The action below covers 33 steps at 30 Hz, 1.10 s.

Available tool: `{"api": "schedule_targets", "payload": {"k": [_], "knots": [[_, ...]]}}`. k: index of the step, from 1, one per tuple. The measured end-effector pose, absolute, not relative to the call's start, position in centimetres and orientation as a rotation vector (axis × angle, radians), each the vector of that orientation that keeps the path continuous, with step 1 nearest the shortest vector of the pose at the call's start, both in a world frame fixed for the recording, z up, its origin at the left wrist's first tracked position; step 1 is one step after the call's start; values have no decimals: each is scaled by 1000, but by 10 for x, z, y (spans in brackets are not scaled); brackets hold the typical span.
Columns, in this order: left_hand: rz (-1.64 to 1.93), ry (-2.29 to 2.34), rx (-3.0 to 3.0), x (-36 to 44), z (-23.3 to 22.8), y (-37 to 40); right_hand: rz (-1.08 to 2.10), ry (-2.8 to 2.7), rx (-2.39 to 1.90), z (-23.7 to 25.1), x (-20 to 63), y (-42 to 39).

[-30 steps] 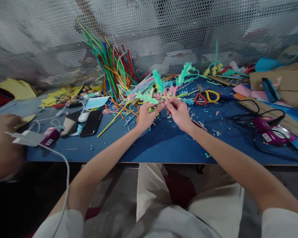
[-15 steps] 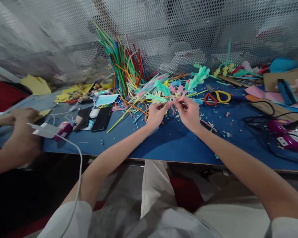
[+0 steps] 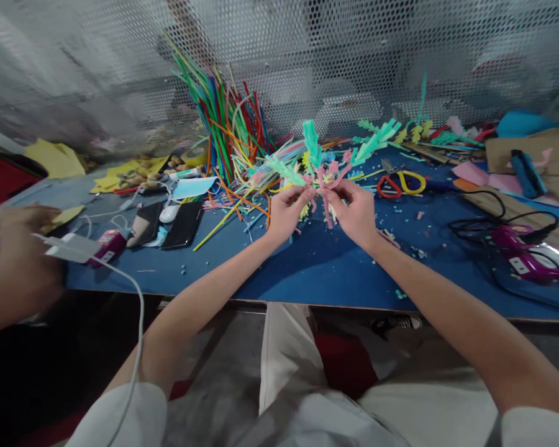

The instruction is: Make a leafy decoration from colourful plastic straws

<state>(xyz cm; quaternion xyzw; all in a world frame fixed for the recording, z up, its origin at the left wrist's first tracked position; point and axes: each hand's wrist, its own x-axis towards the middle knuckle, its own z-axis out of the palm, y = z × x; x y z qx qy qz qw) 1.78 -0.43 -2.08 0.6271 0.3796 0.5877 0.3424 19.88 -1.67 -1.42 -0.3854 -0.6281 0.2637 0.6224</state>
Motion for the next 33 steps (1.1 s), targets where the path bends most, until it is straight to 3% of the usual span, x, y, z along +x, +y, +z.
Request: {"api": "schedule_targets", "payload": {"k": [11, 17, 24, 33], "knots": [[1451, 1061, 1722, 17, -7, -14, 949, -1262, -819, -23, 198, -9], [1470, 1007, 1719, 17, -8, -12, 951, -1316, -820, -23, 197, -8], [1357, 848, 1448, 21, -17, -6, 740, -1443, -883, -16, 204, -10], [1259, 763, 1494, 11, -24, 7, 1047, -1289, -814, -11, 200, -10]]}}
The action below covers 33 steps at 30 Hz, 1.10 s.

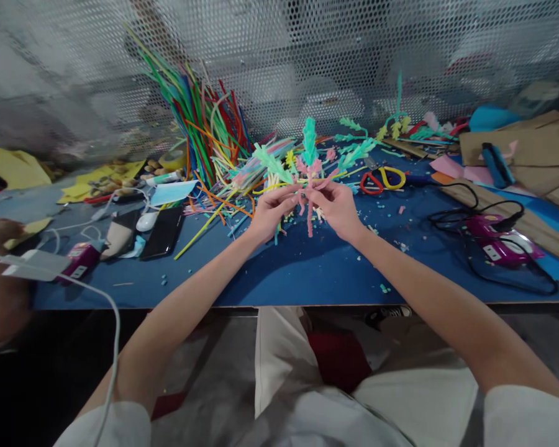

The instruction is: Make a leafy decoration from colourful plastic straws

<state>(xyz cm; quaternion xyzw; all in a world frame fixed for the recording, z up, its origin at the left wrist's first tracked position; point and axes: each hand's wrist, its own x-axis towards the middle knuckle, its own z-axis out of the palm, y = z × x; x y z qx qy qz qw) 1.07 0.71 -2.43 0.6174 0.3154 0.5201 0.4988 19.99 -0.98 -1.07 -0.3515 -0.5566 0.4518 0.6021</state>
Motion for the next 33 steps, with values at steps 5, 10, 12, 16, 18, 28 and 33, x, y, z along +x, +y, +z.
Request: {"api": "schedule_targets", "payload": {"k": [5, 10, 12, 16, 18, 28, 33], "knots": [[1344, 676, 1640, 9, -19, 10, 1284, -1145, -727, -6, 197, -13], [1357, 741, 1648, 9, -18, 8, 1351, -1154, -752, -1, 194, -19], [1360, 770, 1636, 8, -19, 7, 1348, -1160, -752, -3, 194, -18], [1352, 807, 1577, 7, -17, 6, 1256, -1221, -758, -10, 193, -16], [1341, 789, 1522, 7, -16, 5, 1172, -1289, -750, -10, 193, -17], [1153, 757, 1488, -4, -10, 11, 1214, -1286, -676, -12, 195, -18], [1153, 722, 1556, -5, 4, 3, 1391, -1190, -657, -10, 192, -20]]}}
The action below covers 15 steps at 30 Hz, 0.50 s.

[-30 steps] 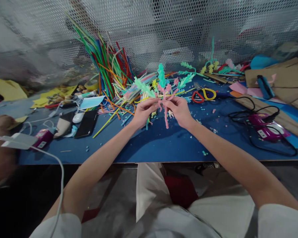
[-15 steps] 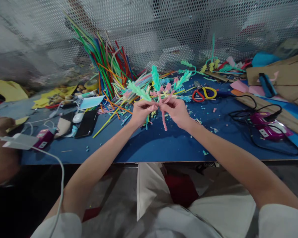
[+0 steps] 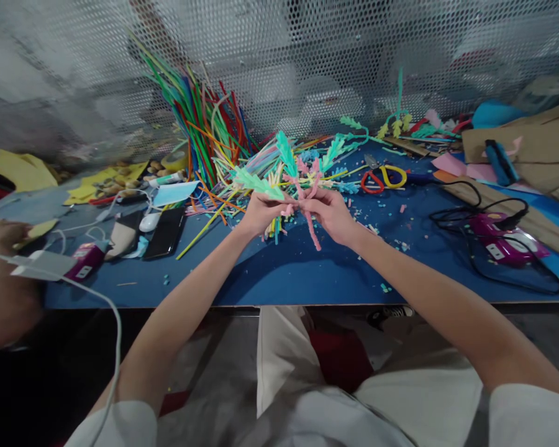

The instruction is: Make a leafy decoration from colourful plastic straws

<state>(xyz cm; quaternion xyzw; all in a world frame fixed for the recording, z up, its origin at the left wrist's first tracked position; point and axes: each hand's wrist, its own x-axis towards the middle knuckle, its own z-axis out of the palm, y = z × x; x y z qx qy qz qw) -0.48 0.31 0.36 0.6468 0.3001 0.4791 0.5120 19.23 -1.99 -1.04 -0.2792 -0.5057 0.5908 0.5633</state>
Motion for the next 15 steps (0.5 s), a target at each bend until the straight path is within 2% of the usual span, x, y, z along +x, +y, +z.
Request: {"api": "schedule_targets", "payload": {"k": [4, 15], "knots": [[1228, 759, 1536, -2, 6, -1, 1256, -1267, -645, -12, 192, -20], [1369, 710, 1279, 20, -16, -6, 582, -1514, -608, -20, 198, -25]]}}
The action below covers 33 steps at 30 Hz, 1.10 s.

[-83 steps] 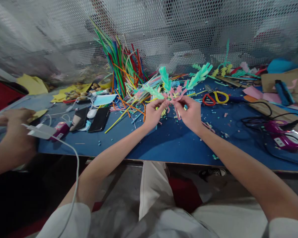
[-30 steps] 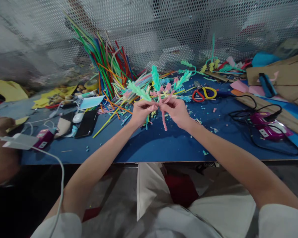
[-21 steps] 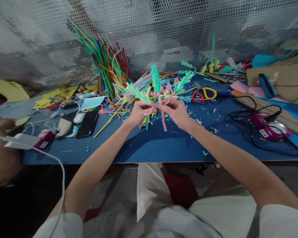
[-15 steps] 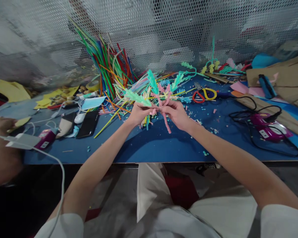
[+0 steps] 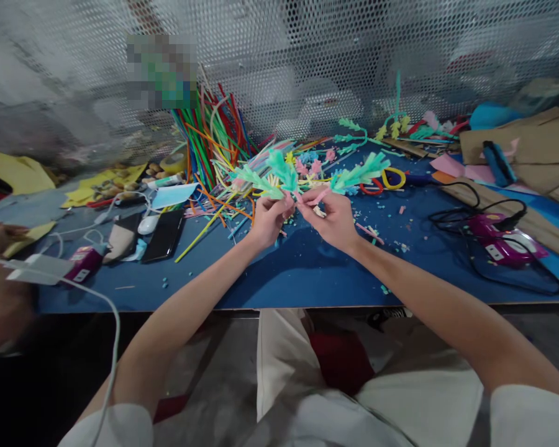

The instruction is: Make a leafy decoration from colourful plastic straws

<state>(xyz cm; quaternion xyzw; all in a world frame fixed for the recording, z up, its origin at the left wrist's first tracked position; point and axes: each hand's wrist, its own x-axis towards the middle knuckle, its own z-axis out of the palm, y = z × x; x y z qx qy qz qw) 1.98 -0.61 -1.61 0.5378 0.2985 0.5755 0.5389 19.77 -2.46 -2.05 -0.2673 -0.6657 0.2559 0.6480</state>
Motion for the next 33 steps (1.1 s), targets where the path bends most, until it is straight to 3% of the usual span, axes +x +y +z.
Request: {"api": "schedule_targets", "payload": {"k": [5, 14, 28, 33], "knots": [[1424, 682, 1148, 25, -10, -16, 589, -1522, -613, -20, 197, -26], [1287, 554, 1041, 22, -1, -15, 1062, -1233, -641, -22, 189, -17], [1202, 666, 1679, 3, -20, 6, 1327, -1143, -619, -7, 190, -21], [1380, 946, 1979, -5, -8, 7, 1172, -1239, -699, -17, 192, -17]]}}
